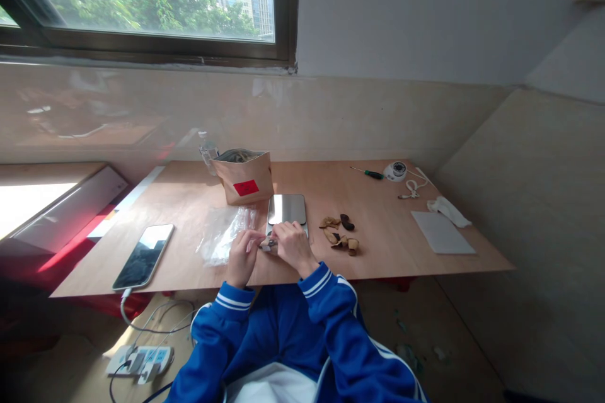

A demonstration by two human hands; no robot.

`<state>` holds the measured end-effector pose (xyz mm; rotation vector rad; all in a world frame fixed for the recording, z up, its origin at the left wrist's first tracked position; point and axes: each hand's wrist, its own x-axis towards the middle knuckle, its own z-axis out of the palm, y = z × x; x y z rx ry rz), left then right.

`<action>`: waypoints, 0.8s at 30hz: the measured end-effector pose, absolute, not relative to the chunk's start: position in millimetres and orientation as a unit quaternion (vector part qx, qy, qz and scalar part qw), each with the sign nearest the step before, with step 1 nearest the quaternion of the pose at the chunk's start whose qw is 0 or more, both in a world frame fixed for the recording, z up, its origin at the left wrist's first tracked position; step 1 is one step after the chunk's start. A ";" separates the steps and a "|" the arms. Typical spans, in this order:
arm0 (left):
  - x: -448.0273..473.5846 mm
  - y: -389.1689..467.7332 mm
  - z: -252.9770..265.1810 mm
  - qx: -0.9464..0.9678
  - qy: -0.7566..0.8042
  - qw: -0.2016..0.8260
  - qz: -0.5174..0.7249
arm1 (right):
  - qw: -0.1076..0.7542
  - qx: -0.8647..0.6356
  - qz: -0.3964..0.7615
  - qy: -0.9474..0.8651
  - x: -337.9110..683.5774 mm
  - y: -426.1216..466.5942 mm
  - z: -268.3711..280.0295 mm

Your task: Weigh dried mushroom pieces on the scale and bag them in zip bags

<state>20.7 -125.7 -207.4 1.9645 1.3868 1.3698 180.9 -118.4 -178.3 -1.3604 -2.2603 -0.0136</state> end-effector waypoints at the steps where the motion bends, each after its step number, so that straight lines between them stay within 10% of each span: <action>1: 20.1 -125.7 -207.9 0.696 0.493 0.180 0.490 | 0.249 -0.501 0.000 -0.829 182.9 -119.1 -177.9; 24: 13.5 -123.4 -206.2 0.766 0.520 0.043 0.376 | 0.160 -0.525 0.054 -0.834 215.6 -116.1 -167.5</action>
